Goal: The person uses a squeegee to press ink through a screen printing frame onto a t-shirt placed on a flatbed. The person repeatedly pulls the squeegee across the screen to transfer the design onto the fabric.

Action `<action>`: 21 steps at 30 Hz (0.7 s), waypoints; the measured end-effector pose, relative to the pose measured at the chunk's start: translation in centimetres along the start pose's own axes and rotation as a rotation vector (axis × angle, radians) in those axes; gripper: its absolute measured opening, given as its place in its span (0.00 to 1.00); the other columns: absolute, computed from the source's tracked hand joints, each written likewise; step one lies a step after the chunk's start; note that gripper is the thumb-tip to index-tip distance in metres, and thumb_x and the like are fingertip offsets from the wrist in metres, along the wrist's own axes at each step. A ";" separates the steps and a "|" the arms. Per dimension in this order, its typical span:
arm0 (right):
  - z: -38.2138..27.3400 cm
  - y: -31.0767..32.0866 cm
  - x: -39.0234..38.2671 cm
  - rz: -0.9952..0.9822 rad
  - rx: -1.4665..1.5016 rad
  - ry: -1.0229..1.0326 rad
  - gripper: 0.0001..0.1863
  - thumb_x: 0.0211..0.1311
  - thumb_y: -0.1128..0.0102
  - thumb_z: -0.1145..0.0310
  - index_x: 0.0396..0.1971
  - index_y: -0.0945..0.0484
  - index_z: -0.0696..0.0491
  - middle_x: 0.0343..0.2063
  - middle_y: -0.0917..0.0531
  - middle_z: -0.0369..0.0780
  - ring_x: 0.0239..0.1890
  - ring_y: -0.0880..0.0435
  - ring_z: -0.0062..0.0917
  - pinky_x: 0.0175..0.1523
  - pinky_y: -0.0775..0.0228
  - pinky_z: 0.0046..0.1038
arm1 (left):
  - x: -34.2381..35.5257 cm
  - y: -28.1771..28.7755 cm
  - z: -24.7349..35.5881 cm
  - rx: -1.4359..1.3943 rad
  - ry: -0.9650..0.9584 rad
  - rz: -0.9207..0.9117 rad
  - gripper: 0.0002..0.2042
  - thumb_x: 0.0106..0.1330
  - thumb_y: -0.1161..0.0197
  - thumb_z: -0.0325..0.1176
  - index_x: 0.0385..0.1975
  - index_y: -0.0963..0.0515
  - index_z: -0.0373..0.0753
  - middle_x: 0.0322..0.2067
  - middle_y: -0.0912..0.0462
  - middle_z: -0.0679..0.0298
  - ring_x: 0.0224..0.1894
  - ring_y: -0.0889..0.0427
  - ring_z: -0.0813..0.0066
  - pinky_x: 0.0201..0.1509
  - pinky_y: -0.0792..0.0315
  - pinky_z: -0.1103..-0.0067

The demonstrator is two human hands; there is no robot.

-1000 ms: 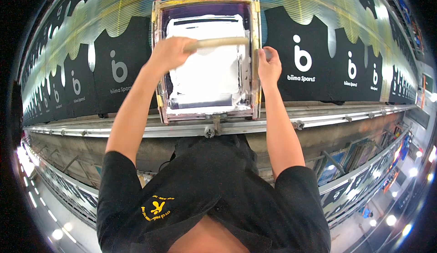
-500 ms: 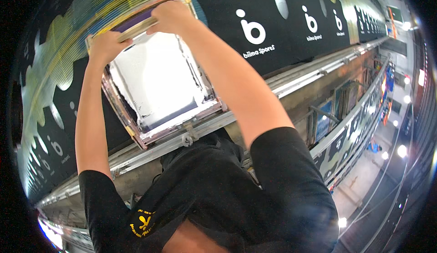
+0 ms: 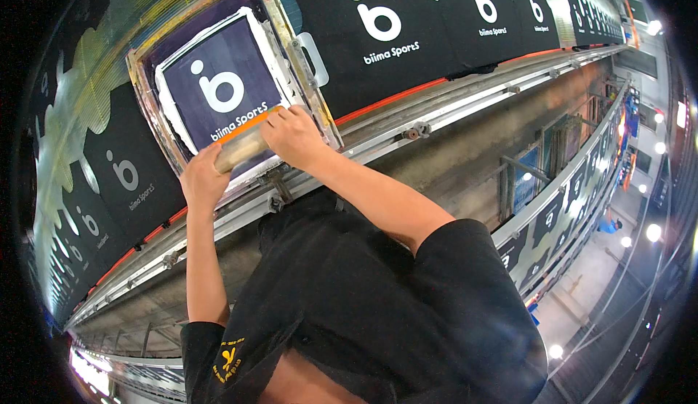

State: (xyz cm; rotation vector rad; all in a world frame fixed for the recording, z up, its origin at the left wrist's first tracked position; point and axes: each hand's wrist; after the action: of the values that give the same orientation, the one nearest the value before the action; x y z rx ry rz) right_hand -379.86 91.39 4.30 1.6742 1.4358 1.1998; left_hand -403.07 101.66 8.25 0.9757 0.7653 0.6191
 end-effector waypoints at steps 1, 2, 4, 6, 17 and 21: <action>-0.4 0.0 -0.6 0.007 -0.005 0.002 0.02 0.56 0.37 0.68 0.27 0.19 0.49 0.30 0.17 0.38 0.38 0.15 0.30 0.46 0.27 0.35 | -0.6 -0.1 -0.1 0.006 -0.015 0.007 0.21 0.57 0.27 0.32 0.53 0.15 0.41 0.57 0.13 0.60 0.58 0.15 0.57 0.60 0.20 0.65; -0.7 -0.1 -0.8 0.011 -0.016 0.018 0.02 0.57 0.38 0.69 0.28 0.18 0.49 0.30 0.17 0.38 0.37 0.16 0.31 0.47 0.27 0.36 | -1.0 -0.5 -0.3 0.013 -0.031 0.013 0.22 0.56 0.28 0.31 0.53 0.15 0.41 0.57 0.13 0.60 0.58 0.15 0.57 0.60 0.20 0.65; -0.4 0.1 -0.2 -0.066 -0.030 0.035 0.03 0.55 0.34 0.66 0.29 0.19 0.47 0.29 0.18 0.36 0.36 0.16 0.30 0.46 0.27 0.34 | -0.8 -0.3 -1.1 0.008 -0.089 0.053 0.17 0.58 0.27 0.36 0.48 0.13 0.43 0.49 0.10 0.59 0.51 0.12 0.54 0.55 0.19 0.63; -0.2 1.4 2.2 -0.193 -0.006 0.030 0.05 0.57 0.32 0.62 0.26 0.18 0.45 0.27 0.17 0.35 0.36 0.14 0.31 0.45 0.25 0.36 | 1.7 3.6 -0.2 -0.021 -0.019 -0.213 0.13 0.61 0.27 0.41 0.43 0.12 0.44 0.40 0.10 0.56 0.44 0.12 0.51 0.48 0.20 0.62; 8.7 0.2 25.0 -0.286 -0.161 -0.124 0.16 0.62 0.27 0.48 0.35 0.12 0.45 0.32 0.11 0.38 0.40 0.12 0.39 0.45 0.22 0.43 | 24.1 10.3 -5.8 0.195 -0.010 -0.140 0.28 0.60 0.29 0.65 0.32 0.10 0.40 0.32 0.09 0.52 0.40 0.10 0.50 0.48 0.17 0.59; 8.1 -0.6 24.3 -0.247 -0.129 -0.141 0.19 0.60 0.25 0.45 0.34 0.11 0.46 0.30 0.12 0.37 0.40 0.13 0.37 0.44 0.23 0.42 | 22.9 9.5 -5.5 0.188 0.079 -0.123 0.25 0.60 0.29 0.64 0.34 0.09 0.45 0.33 0.09 0.56 0.40 0.09 0.52 0.49 0.17 0.61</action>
State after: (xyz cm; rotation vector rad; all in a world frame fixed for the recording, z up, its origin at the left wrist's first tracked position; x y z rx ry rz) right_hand -372.78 115.93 6.34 1.4181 1.4004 0.9948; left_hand -395.13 125.83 8.28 1.0716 0.9592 0.4863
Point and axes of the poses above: each hand's wrist, its own x-axis towards the middle knuckle, its own y-axis out of the back of the hand, z = x × y
